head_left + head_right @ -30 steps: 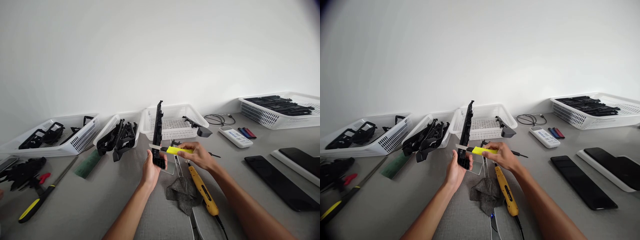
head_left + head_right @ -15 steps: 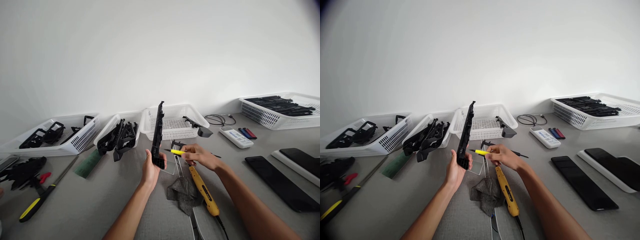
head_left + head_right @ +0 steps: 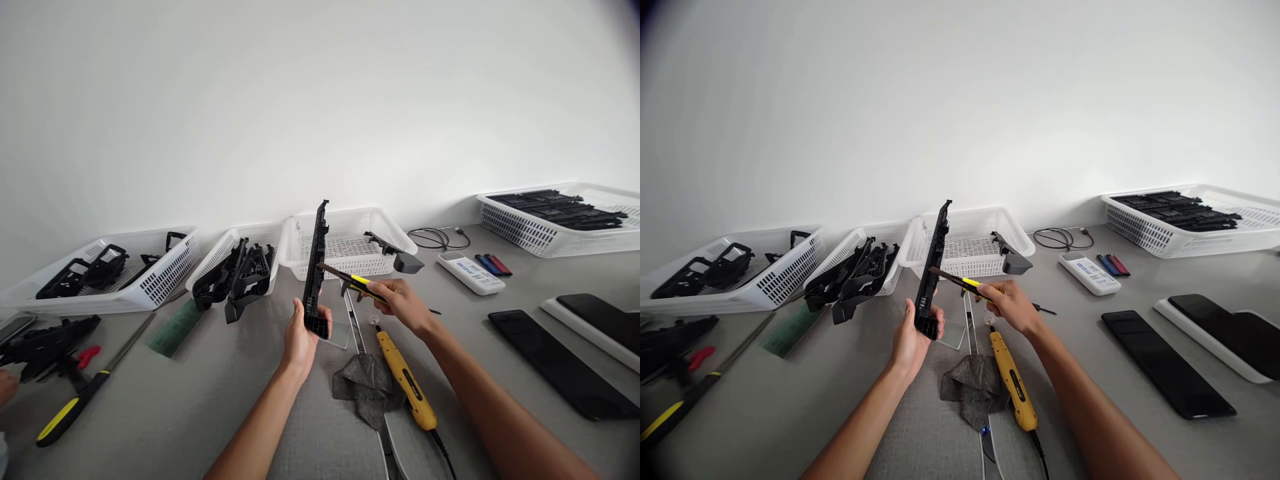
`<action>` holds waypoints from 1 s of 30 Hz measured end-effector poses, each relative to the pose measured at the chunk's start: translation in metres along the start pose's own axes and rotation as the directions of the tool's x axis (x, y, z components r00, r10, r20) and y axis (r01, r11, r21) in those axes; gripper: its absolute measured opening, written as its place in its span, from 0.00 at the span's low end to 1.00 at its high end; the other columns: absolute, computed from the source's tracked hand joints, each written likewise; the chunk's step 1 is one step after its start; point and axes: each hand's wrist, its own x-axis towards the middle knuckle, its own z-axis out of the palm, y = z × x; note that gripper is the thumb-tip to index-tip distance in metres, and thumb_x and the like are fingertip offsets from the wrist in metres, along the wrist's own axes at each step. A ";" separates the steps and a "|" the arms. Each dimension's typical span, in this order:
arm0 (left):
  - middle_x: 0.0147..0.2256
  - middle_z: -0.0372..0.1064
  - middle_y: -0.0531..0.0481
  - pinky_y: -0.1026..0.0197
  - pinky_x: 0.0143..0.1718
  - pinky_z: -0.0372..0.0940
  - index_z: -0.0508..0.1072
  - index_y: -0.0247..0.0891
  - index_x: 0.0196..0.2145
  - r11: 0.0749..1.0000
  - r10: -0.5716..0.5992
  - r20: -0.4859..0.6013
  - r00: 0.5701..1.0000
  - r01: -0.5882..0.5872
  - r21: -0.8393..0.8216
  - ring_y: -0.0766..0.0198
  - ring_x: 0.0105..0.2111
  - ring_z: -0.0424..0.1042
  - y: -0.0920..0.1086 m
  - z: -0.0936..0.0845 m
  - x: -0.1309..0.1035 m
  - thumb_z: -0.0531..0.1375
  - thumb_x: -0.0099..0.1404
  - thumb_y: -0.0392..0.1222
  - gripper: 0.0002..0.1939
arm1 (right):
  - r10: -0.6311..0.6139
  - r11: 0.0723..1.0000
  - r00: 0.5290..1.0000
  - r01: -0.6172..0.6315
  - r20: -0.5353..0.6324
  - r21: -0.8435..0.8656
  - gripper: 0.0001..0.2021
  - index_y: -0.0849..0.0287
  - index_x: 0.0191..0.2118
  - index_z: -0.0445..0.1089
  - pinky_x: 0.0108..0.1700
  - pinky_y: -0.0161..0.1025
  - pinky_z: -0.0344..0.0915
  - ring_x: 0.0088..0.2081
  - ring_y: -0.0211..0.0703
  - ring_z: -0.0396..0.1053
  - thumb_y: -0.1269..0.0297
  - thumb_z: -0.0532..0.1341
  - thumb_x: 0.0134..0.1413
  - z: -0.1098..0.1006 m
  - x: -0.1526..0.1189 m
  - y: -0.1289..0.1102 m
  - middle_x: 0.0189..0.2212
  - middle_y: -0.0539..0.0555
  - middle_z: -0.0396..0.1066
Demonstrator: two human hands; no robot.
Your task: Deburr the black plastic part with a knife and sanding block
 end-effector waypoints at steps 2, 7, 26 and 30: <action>0.26 0.72 0.49 0.62 0.26 0.61 0.74 0.32 0.57 1.000 0.001 0.001 1.000 -0.001 0.006 0.63 0.24 0.66 0.000 0.000 0.000 0.60 0.67 0.69 0.37 | -0.043 0.999 0.996 0.041 -0.078 -0.029 0.27 0.59 0.27 0.69 0.26 0.37 0.47 0.21 0.35 0.50 0.37 0.60 0.60 0.000 0.001 0.002 0.17 0.46 0.56; 0.26 0.72 0.48 0.62 0.26 0.61 0.74 0.32 0.55 1.000 0.003 -0.009 1.000 -0.003 0.016 0.63 0.25 0.66 0.001 0.001 -0.001 0.60 0.67 0.69 0.36 | -0.200 0.965 0.976 0.179 -0.092 -0.193 0.24 0.58 0.27 0.68 0.28 0.37 0.49 0.25 0.37 0.55 0.41 0.61 0.62 0.002 0.000 0.001 0.21 0.48 0.60; 0.28 0.73 0.47 0.61 0.30 0.64 0.76 0.33 0.50 0.999 0.031 -0.028 0.999 -0.030 0.036 0.62 0.27 0.68 -0.003 0.001 0.000 0.61 0.66 0.70 0.35 | -0.289 0.847 0.954 0.292 0.076 -0.444 0.24 0.59 0.35 0.76 0.31 0.38 0.53 0.27 0.41 0.62 0.42 0.57 0.66 0.010 -0.005 -0.005 0.26 0.51 0.70; 0.28 0.73 0.46 0.61 0.30 0.64 0.76 0.32 0.49 0.999 0.024 -0.028 0.999 -0.023 0.036 0.61 0.28 0.68 -0.003 0.001 0.000 0.60 0.67 0.70 0.34 | -0.271 0.866 0.961 0.270 0.059 -0.422 0.23 0.60 0.35 0.76 0.31 0.38 0.53 0.28 0.41 0.61 0.43 0.58 0.66 0.010 -0.005 -0.003 0.26 0.51 0.70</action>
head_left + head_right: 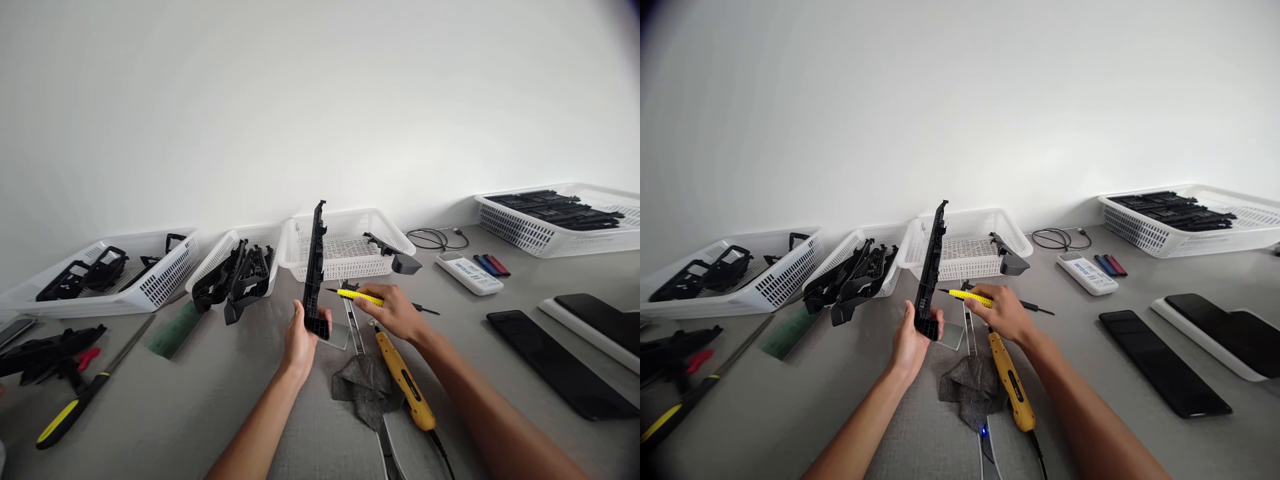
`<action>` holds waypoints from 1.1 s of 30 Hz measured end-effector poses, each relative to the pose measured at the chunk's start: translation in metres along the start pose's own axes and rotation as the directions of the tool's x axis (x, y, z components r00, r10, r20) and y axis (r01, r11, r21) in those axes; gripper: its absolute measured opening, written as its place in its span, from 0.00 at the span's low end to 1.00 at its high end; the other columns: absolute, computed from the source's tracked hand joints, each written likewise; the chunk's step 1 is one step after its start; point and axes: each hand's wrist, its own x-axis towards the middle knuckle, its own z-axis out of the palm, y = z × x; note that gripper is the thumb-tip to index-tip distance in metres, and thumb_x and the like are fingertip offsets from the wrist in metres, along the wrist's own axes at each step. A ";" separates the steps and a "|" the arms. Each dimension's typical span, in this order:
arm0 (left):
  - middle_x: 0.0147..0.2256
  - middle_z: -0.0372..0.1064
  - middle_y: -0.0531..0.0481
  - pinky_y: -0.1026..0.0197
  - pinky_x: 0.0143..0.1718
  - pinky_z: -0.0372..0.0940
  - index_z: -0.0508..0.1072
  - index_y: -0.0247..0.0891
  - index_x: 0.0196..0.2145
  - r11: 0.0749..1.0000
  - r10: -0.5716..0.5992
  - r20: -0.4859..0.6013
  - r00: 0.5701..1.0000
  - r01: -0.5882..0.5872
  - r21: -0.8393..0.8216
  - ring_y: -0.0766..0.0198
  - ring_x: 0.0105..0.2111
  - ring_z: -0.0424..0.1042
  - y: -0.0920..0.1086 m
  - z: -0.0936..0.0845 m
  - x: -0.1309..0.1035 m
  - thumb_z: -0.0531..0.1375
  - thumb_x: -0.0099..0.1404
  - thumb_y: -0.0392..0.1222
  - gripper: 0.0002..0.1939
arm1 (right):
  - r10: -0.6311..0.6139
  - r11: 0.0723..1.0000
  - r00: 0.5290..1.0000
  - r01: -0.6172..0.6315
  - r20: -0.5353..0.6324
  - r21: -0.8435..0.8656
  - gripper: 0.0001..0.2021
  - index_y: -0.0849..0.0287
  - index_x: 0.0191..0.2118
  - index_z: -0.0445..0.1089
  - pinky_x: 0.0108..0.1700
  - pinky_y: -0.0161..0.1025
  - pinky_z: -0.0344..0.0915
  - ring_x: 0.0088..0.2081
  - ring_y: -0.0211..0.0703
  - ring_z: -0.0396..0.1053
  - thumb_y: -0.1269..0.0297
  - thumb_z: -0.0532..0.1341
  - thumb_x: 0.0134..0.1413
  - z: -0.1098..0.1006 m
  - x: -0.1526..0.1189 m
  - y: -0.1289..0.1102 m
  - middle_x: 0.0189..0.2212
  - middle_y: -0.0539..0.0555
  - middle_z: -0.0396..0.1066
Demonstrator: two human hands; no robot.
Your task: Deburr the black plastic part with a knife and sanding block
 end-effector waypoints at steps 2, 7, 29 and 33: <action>0.28 0.73 0.46 0.61 0.29 0.64 0.76 0.32 0.50 1.000 -0.007 0.009 1.000 0.007 -0.011 0.61 0.27 0.68 0.001 0.000 -0.001 0.59 0.67 0.69 0.34 | 0.006 1.000 1.000 -0.007 0.019 0.019 0.23 0.60 0.35 0.76 0.31 0.38 0.52 0.28 0.40 0.60 0.43 0.58 0.65 0.000 0.000 -0.001 0.26 0.51 0.69; 0.27 0.68 0.50 0.62 0.26 0.61 0.75 0.35 0.51 0.990 -0.039 0.038 0.999 0.044 -0.131 0.63 0.24 0.65 0.005 -0.002 -0.001 0.58 0.69 0.69 0.33 | -0.041 0.994 0.988 0.025 0.147 0.108 0.21 0.59 0.35 0.76 0.31 0.37 0.52 0.29 0.40 0.60 0.44 0.60 0.64 -0.004 -0.002 -0.007 0.26 0.50 0.68; 0.29 0.66 0.50 0.61 0.26 0.60 0.77 0.35 0.47 0.968 -0.061 0.019 0.998 0.064 -0.243 0.63 0.24 0.65 0.012 0.000 0.001 0.57 0.70 0.67 0.30 | 0.091 0.955 0.956 -0.163 0.278 0.247 0.27 0.57 0.23 0.62 0.25 0.37 0.47 0.22 0.35 0.51 0.39 0.58 0.62 -0.003 -0.003 -0.004 0.18 0.47 0.59; 0.30 0.69 0.49 0.60 0.26 0.60 0.76 0.35 0.46 0.969 -0.055 0.000 0.998 0.054 -0.240 0.63 0.23 0.65 0.013 -0.001 0.001 0.57 0.71 0.66 0.29 | 0.056 0.970 0.963 -0.115 0.264 0.214 0.27 0.57 0.23 0.61 0.26 0.36 0.46 0.23 0.35 0.51 0.40 0.60 0.62 -0.001 -0.003 -0.002 0.19 0.46 0.57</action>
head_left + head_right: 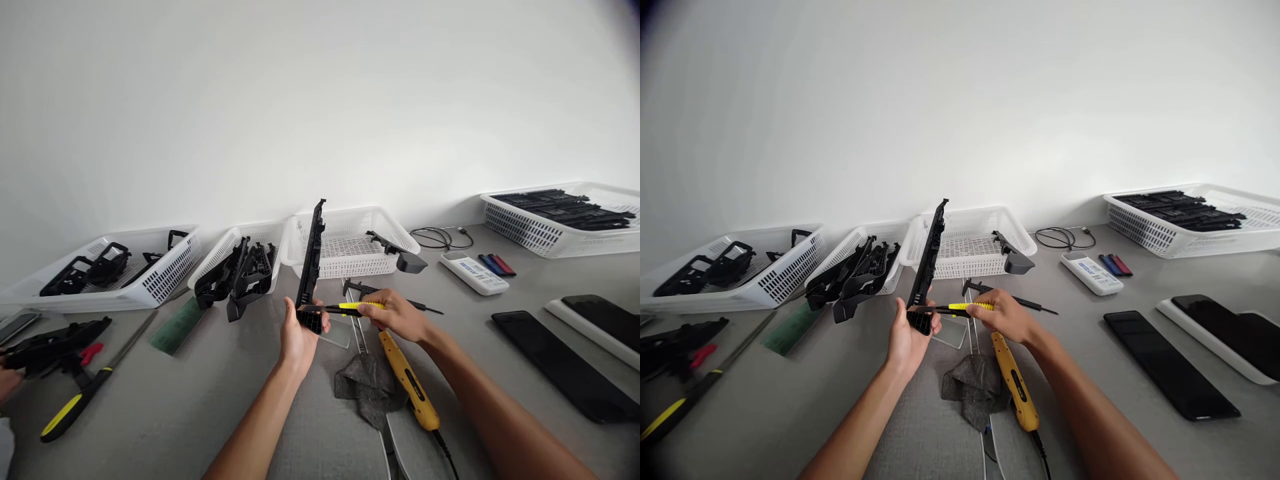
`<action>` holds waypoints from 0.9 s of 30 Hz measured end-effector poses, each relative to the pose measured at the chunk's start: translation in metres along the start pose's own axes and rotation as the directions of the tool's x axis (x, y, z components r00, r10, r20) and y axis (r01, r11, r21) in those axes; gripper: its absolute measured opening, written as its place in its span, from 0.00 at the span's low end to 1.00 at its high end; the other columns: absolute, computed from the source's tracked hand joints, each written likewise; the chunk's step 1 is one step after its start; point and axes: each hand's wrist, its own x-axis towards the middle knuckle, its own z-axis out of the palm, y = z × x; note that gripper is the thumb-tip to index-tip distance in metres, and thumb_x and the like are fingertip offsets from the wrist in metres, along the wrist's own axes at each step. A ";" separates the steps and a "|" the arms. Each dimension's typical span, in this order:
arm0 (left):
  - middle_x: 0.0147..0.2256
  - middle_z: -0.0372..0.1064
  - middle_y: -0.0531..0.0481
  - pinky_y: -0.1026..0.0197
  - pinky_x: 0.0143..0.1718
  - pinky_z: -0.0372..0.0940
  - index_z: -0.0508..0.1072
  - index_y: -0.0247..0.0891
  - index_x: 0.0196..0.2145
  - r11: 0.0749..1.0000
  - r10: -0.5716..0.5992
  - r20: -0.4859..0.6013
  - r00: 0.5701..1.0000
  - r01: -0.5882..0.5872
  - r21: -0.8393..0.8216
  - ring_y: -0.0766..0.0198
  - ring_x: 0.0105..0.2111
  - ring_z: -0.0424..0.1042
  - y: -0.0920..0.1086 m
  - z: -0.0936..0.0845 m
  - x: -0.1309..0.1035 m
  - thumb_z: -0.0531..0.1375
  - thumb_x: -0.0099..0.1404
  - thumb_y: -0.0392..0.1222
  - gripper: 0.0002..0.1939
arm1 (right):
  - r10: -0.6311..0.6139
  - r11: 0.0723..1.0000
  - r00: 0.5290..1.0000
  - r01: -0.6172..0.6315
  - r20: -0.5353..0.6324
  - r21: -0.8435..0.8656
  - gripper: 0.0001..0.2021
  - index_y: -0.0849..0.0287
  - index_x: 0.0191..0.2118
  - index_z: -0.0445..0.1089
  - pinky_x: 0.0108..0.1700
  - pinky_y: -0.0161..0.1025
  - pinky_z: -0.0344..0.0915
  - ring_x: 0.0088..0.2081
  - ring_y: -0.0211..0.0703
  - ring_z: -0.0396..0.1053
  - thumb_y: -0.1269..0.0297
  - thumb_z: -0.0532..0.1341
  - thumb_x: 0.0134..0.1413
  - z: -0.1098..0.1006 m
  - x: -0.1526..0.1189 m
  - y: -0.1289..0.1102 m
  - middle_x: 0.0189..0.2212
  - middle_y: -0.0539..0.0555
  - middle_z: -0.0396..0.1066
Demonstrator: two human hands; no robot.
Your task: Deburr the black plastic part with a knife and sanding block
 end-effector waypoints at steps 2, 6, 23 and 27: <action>0.30 0.68 0.49 0.61 0.25 0.60 0.76 0.35 0.43 0.999 -0.038 0.013 0.999 0.038 0.000 0.64 0.24 0.65 0.000 0.000 -0.001 0.56 0.71 0.67 0.29 | -0.019 0.999 0.997 0.016 -0.070 -0.046 0.27 0.57 0.23 0.60 0.26 0.37 0.46 0.23 0.36 0.51 0.41 0.60 0.62 0.000 0.000 0.001 0.18 0.46 0.56; 0.32 0.69 0.46 0.63 0.20 0.57 0.74 0.33 0.34 0.996 -0.091 0.045 0.995 0.090 0.028 0.64 0.24 0.66 0.002 0.001 -0.002 0.56 0.70 0.69 0.31 | -0.048 0.998 0.997 0.046 -0.060 -0.038 0.27 0.57 0.23 0.61 0.27 0.37 0.46 0.23 0.36 0.52 0.41 0.59 0.63 -0.001 -0.001 -0.001 0.19 0.47 0.57; 0.31 0.65 0.49 0.64 0.19 0.59 0.74 0.37 0.43 0.997 -0.050 -0.034 0.998 0.048 -0.058 0.60 0.32 0.68 0.011 0.005 -0.002 0.58 0.73 0.60 0.21 | -0.046 0.998 0.999 0.047 0.014 -0.046 0.26 0.57 0.22 0.62 0.25 0.37 0.44 0.23 0.35 0.49 0.41 0.60 0.60 -0.009 -0.005 -0.009 0.20 0.46 0.54; 0.31 0.63 0.50 0.64 0.19 0.59 0.73 0.37 0.43 0.997 -0.047 -0.049 0.998 0.043 -0.063 0.61 0.32 0.67 0.012 0.003 0.000 0.55 0.75 0.59 0.21 | -0.051 0.997 0.999 0.052 0.019 -0.058 0.25 0.57 0.22 0.63 0.26 0.38 0.45 0.24 0.36 0.50 0.42 0.59 0.61 -0.010 -0.005 -0.009 0.20 0.47 0.55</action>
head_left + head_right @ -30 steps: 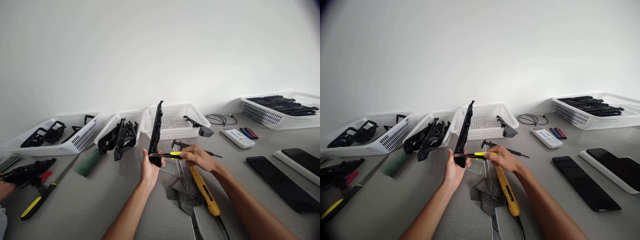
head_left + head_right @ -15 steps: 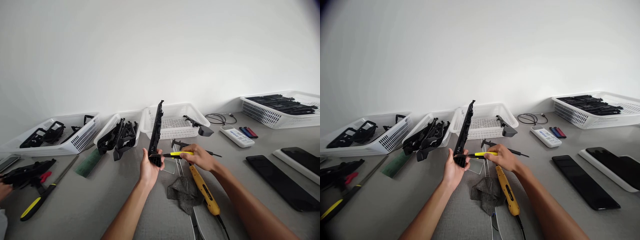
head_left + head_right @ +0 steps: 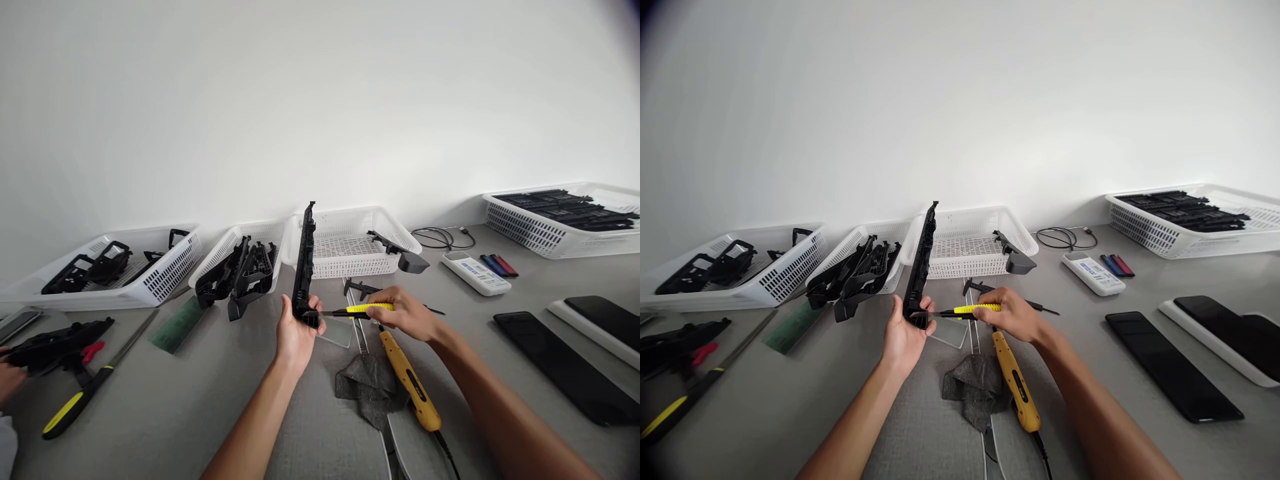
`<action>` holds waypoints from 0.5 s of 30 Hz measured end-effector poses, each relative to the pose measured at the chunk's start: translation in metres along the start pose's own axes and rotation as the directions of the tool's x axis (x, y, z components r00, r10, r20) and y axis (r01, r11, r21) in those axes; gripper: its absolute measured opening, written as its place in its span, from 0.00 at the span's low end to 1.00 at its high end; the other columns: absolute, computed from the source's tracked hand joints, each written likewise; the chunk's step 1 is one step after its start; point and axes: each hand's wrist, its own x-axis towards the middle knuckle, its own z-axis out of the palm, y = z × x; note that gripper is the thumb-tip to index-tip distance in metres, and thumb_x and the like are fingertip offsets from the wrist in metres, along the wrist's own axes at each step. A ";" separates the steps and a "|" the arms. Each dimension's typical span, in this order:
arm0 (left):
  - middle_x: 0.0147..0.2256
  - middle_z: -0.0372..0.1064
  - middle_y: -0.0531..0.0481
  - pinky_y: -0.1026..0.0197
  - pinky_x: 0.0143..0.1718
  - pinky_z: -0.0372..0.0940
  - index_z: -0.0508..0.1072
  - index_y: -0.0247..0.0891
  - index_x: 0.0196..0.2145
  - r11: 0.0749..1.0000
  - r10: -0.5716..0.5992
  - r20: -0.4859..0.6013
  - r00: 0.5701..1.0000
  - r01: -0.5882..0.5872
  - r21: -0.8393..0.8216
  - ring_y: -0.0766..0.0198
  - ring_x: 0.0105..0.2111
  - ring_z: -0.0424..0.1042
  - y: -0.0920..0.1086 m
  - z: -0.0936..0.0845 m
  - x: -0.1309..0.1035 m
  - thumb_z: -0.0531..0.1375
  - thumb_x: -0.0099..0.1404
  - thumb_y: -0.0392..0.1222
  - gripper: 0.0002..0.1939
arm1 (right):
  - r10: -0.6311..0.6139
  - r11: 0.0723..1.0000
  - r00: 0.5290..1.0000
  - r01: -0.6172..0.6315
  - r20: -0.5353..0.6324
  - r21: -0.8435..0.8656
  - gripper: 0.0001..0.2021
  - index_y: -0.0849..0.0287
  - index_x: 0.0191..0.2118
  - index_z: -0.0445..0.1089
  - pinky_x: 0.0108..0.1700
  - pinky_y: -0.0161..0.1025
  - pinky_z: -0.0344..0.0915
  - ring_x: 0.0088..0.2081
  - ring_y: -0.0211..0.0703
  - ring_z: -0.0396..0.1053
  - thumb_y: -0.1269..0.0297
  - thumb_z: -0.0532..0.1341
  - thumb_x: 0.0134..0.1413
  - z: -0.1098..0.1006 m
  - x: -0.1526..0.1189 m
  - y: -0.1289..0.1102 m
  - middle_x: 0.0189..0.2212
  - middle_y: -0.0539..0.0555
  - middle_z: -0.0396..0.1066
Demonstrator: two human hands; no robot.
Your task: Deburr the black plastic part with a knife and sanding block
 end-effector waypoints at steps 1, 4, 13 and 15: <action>0.31 0.63 0.51 0.64 0.20 0.59 0.73 0.37 0.42 1.000 0.002 0.002 1.000 -0.002 0.003 0.61 0.32 0.67 0.000 0.000 0.000 0.56 0.74 0.59 0.21 | 0.000 1.000 1.000 0.000 0.026 0.004 0.25 0.57 0.22 0.62 0.27 0.38 0.45 0.24 0.36 0.50 0.42 0.59 0.61 0.000 0.000 0.000 0.20 0.47 0.55; 0.30 0.62 0.51 0.64 0.20 0.59 0.71 0.38 0.37 1.000 0.018 0.002 1.000 -0.018 0.016 0.61 0.32 0.66 0.000 0.000 0.000 0.58 0.73 0.59 0.20 | -0.003 1.000 1.000 0.004 0.031 -0.026 0.26 0.57 0.22 0.61 0.27 0.38 0.45 0.24 0.36 0.49 0.41 0.59 0.61 -0.001 -0.001 -0.002 0.20 0.47 0.55; 0.30 0.62 0.52 0.64 0.19 0.59 0.70 0.39 0.37 0.999 0.021 -0.005 1.000 -0.021 0.033 0.61 0.30 0.66 0.001 0.001 0.000 0.58 0.73 0.59 0.19 | 0.014 1.000 0.998 -0.014 0.068 -0.006 0.26 0.57 0.21 0.60 0.27 0.38 0.44 0.24 0.36 0.49 0.42 0.59 0.61 -0.005 -0.002 0.002 0.19 0.46 0.54; 0.30 0.62 0.51 0.64 0.19 0.59 0.70 0.39 0.38 0.999 0.032 -0.013 0.999 -0.032 0.034 0.61 0.31 0.67 0.001 0.001 0.000 0.58 0.74 0.59 0.19 | 0.023 1.000 1.000 -0.022 0.013 -0.018 0.26 0.57 0.22 0.61 0.27 0.38 0.44 0.24 0.36 0.49 0.41 0.59 0.61 -0.005 -0.001 0.004 0.20 0.46 0.54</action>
